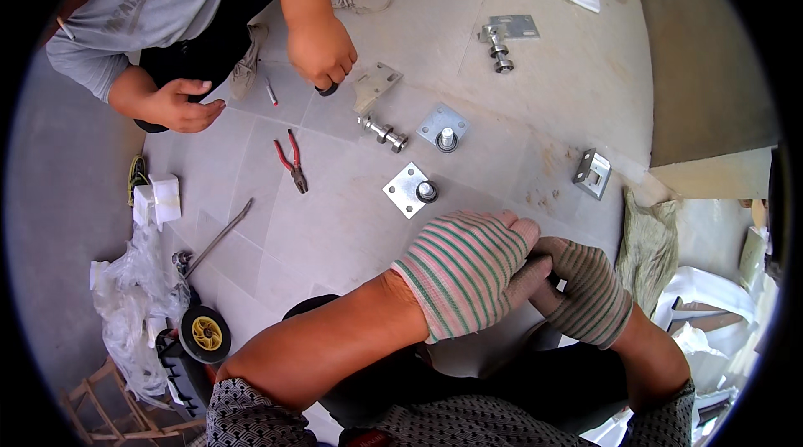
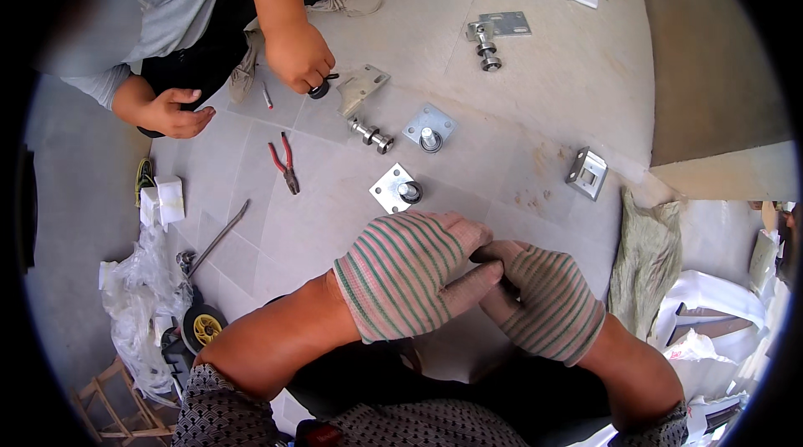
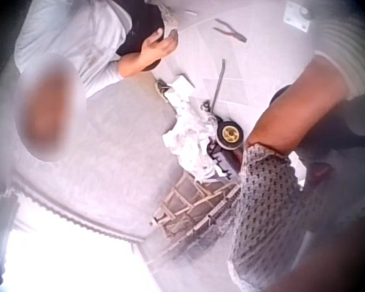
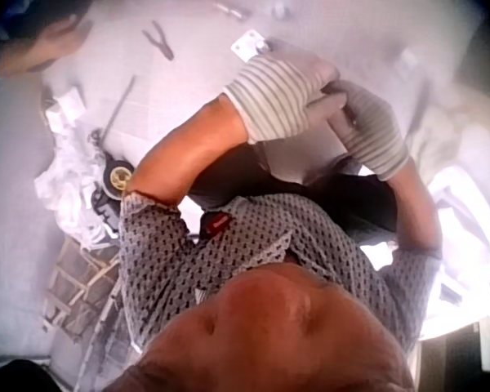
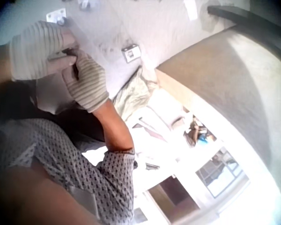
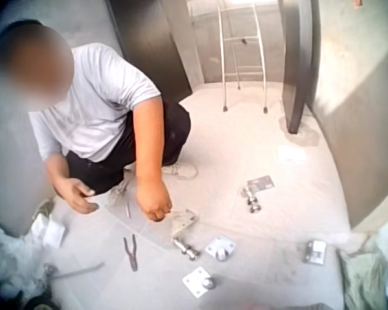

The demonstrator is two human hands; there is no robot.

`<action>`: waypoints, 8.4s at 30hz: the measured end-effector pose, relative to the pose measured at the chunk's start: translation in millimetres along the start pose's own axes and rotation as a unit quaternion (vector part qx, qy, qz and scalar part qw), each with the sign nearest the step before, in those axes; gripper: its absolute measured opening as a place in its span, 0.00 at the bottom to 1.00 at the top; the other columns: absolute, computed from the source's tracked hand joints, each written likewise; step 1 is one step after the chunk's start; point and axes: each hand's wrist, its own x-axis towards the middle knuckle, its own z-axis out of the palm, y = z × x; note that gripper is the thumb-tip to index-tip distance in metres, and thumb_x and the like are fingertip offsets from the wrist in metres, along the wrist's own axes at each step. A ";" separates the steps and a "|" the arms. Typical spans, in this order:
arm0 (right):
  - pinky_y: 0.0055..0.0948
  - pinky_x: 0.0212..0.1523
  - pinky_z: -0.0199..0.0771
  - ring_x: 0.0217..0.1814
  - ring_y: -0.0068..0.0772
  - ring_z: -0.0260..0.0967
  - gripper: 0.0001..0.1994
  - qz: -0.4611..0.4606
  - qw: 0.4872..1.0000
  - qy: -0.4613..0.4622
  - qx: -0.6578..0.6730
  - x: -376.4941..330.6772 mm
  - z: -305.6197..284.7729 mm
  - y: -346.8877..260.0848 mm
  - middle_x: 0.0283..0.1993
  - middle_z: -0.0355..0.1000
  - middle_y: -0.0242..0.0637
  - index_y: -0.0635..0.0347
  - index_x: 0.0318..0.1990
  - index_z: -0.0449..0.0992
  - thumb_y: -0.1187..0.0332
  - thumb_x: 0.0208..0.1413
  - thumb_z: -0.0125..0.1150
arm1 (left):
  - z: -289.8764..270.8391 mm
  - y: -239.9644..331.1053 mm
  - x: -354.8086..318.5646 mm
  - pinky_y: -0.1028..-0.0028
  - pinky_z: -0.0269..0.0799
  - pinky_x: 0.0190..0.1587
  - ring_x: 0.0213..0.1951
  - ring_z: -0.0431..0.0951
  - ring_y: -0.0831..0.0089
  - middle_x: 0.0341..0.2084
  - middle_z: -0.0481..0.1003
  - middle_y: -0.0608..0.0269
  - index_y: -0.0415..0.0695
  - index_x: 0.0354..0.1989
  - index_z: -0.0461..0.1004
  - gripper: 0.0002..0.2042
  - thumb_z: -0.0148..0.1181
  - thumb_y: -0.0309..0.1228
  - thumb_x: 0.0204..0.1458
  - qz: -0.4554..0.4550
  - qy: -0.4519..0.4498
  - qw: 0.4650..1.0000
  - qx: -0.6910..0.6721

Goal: The person assembles caster wheels by attaching metal plates and tightening bolts using pliers. They then move a large black panel with assistance and attach the assembled wheels to the bottom of the panel.

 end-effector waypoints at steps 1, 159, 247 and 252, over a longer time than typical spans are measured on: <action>0.37 0.41 0.79 0.40 0.50 0.79 0.17 0.002 1.000 -0.001 0.000 -0.3 0.3 0.3 0.39 0.78 0.51 0.68 0.52 0.74 0.68 0.59 0.64 | 0.7 -0.2 -0.4 0.61 0.76 0.43 0.38 0.81 0.51 0.34 0.78 0.47 0.36 0.43 0.74 0.18 0.56 0.42 0.61 0.005 0.002 1.000 0.003; 0.45 0.41 0.75 0.38 0.51 0.75 0.09 -0.085 0.952 -0.186 -0.228 6.8 15.2 26.4 0.30 0.74 0.44 0.60 0.35 0.74 0.63 0.60 0.58 | -8.4 -5.9 -8.1 0.59 0.75 0.44 0.38 0.79 0.50 0.33 0.77 0.46 0.35 0.38 0.76 0.22 0.53 0.47 0.63 -0.008 -0.252 0.965 0.076; 0.43 0.39 0.74 0.36 0.51 0.74 0.11 -0.089 0.966 -0.155 -0.185 11.0 14.4 26.7 0.29 0.71 0.45 0.61 0.34 0.71 0.62 0.60 0.57 | -2.4 -6.7 -4.0 0.61 0.76 0.45 0.37 0.79 0.51 0.30 0.77 0.46 0.33 0.37 0.76 0.24 0.51 0.48 0.63 0.016 -0.280 0.957 0.076; 0.42 0.38 0.75 0.35 0.51 0.74 0.11 -0.103 0.963 -0.155 -0.197 16.2 16.8 30.7 0.29 0.71 0.44 0.61 0.35 0.71 0.62 0.60 0.57 | 0.1 -14.2 -2.4 0.61 0.76 0.44 0.37 0.79 0.51 0.29 0.77 0.46 0.34 0.36 0.76 0.24 0.52 0.48 0.63 0.016 -0.275 0.959 0.071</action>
